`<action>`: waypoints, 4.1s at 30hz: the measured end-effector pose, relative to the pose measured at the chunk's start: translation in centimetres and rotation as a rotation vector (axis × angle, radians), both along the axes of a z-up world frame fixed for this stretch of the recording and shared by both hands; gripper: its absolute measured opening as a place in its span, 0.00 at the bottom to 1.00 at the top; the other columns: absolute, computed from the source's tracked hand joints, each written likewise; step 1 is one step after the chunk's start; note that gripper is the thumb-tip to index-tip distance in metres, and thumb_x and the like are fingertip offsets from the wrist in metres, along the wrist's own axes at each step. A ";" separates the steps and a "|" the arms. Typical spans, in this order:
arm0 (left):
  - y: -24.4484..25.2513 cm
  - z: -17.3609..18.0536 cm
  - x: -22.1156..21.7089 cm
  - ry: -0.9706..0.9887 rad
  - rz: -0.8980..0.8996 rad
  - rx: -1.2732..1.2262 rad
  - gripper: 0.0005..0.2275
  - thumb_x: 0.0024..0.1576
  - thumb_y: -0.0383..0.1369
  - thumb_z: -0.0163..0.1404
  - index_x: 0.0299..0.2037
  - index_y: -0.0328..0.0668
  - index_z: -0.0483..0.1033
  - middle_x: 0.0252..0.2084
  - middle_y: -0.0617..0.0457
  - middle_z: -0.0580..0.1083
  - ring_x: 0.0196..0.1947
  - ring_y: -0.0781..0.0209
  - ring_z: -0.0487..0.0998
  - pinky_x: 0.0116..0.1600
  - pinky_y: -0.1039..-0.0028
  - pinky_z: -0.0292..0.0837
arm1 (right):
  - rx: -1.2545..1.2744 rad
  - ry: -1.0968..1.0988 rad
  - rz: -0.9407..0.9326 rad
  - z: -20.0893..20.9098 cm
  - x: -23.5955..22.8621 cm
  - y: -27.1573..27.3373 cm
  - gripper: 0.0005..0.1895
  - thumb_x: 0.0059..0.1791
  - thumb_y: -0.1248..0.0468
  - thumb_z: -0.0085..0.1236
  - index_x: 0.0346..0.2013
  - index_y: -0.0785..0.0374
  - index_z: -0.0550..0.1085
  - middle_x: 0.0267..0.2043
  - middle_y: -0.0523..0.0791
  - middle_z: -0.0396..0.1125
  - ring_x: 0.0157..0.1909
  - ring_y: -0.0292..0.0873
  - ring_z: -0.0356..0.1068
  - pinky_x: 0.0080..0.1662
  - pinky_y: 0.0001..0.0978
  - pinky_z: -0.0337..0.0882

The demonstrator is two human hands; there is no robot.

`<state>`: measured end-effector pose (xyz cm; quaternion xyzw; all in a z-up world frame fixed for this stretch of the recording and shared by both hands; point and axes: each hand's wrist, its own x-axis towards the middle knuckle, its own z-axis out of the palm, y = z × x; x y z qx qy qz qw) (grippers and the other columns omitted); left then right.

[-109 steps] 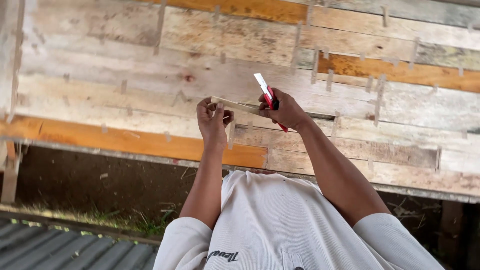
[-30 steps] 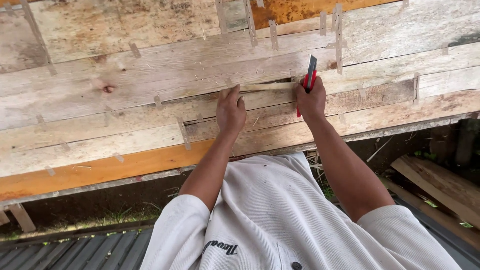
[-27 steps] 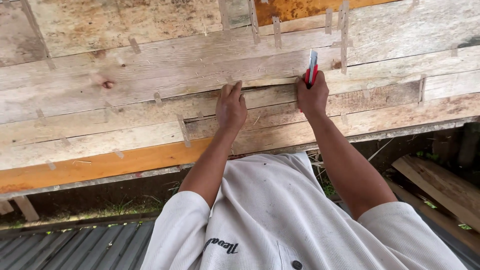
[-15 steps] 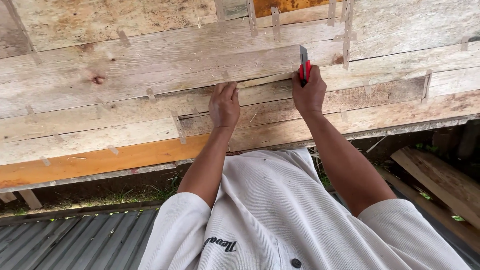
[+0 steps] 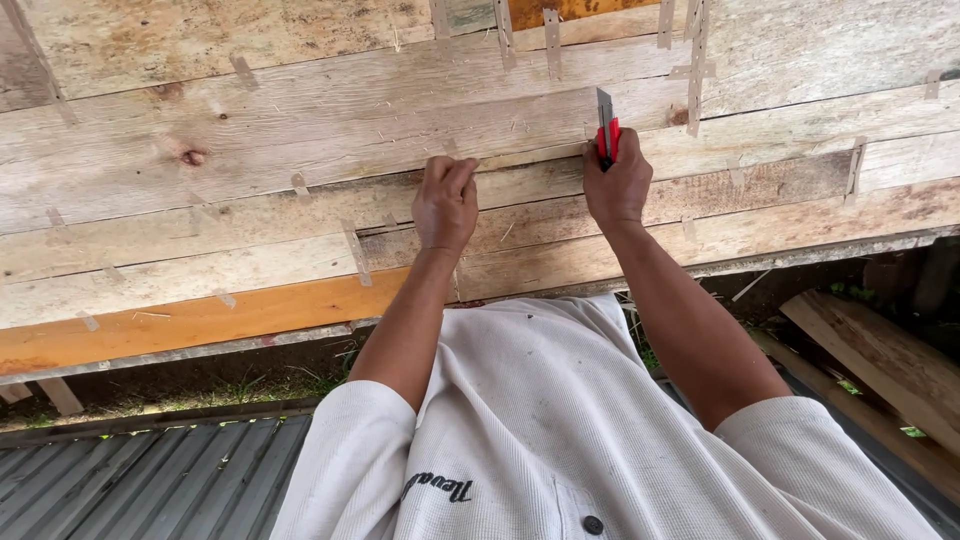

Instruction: Applying wood filler to gaps between wooden planks using a utility knife to clean the joints and fingers to press the filler in.

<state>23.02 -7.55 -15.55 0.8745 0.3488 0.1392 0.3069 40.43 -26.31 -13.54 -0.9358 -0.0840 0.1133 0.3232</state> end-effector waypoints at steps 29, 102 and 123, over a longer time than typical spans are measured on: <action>-4.4 -0.7 2.9 0.366 -0.667 0.233 0.37 0.63 0.53 0.51 0.80 0.53 0.49 0.83 0.56 0.44 0.81 0.50 0.38 0.79 0.43 0.28 | -0.116 0.306 -0.157 2.7 2.4 -1.4 0.20 0.43 0.49 0.68 0.36 0.55 0.68 0.31 0.51 0.69 0.42 0.57 0.74 0.44 0.51 0.71; -1.5 -3.2 2.1 0.403 -0.782 0.048 0.37 0.63 0.56 0.49 0.80 0.63 0.45 0.83 0.65 0.39 0.82 0.58 0.35 0.82 0.55 0.27 | -0.407 0.378 -0.082 5.0 2.9 4.3 0.26 0.42 0.50 0.69 0.46 0.61 0.70 0.43 0.55 0.72 0.53 0.64 0.74 0.55 0.58 0.73; -5.8 7.8 5.2 0.695 -0.654 -0.022 0.55 0.52 0.67 0.52 0.77 0.28 0.44 0.80 0.34 0.43 0.80 0.34 0.37 0.80 0.47 0.33 | -0.393 0.393 -0.003 7.2 2.3 4.3 0.28 0.45 0.45 0.67 0.46 0.62 0.69 0.47 0.57 0.72 0.56 0.65 0.71 0.59 0.57 0.71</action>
